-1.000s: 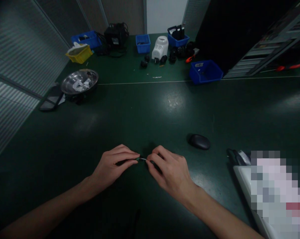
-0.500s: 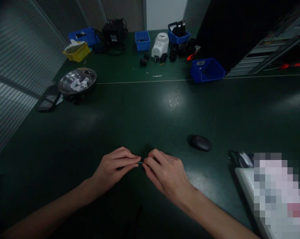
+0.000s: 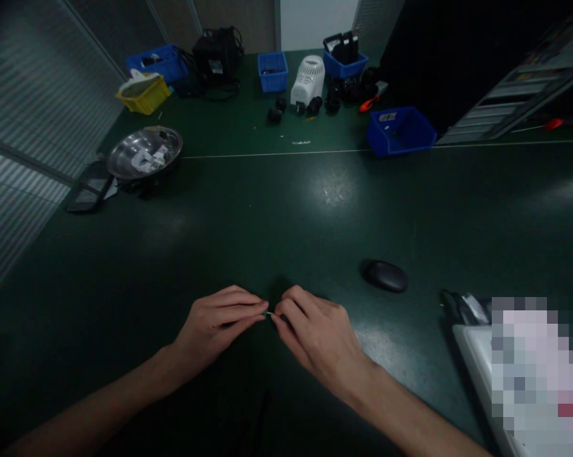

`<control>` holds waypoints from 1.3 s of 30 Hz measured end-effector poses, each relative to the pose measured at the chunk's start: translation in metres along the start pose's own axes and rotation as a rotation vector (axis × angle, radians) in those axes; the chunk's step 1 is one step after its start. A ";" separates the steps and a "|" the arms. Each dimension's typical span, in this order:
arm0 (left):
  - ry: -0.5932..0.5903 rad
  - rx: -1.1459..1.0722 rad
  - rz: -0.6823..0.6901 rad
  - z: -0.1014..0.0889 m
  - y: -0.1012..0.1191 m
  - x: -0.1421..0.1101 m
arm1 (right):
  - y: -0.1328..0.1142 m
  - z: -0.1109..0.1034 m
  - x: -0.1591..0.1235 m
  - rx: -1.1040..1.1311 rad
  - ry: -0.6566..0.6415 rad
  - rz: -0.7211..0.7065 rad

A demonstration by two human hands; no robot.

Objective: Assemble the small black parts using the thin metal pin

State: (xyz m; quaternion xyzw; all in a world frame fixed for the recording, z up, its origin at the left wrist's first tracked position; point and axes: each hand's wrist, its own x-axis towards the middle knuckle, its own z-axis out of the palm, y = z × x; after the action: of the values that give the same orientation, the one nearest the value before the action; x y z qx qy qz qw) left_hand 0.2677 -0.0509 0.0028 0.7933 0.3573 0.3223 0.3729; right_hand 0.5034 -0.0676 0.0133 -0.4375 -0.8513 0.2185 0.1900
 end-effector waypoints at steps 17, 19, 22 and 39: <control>-0.219 0.279 -0.075 -0.006 0.010 0.002 | 0.010 -0.005 -0.008 -0.283 0.132 0.000; -0.202 0.239 -0.105 -0.008 0.010 0.001 | 0.012 -0.007 -0.009 -0.277 0.132 0.026; -0.165 0.200 -0.088 -0.008 0.010 -0.002 | 0.015 -0.007 -0.011 -0.244 0.134 0.073; -0.252 0.433 0.083 -0.025 -0.011 0.015 | 0.018 -0.010 -0.014 -0.125 0.160 0.104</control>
State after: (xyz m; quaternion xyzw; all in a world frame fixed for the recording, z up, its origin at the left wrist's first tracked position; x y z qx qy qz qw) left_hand 0.2526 -0.0248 0.0103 0.9027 0.3358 0.1518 0.2221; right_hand 0.5286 -0.0676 0.0101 -0.5083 -0.8215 0.1389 0.2181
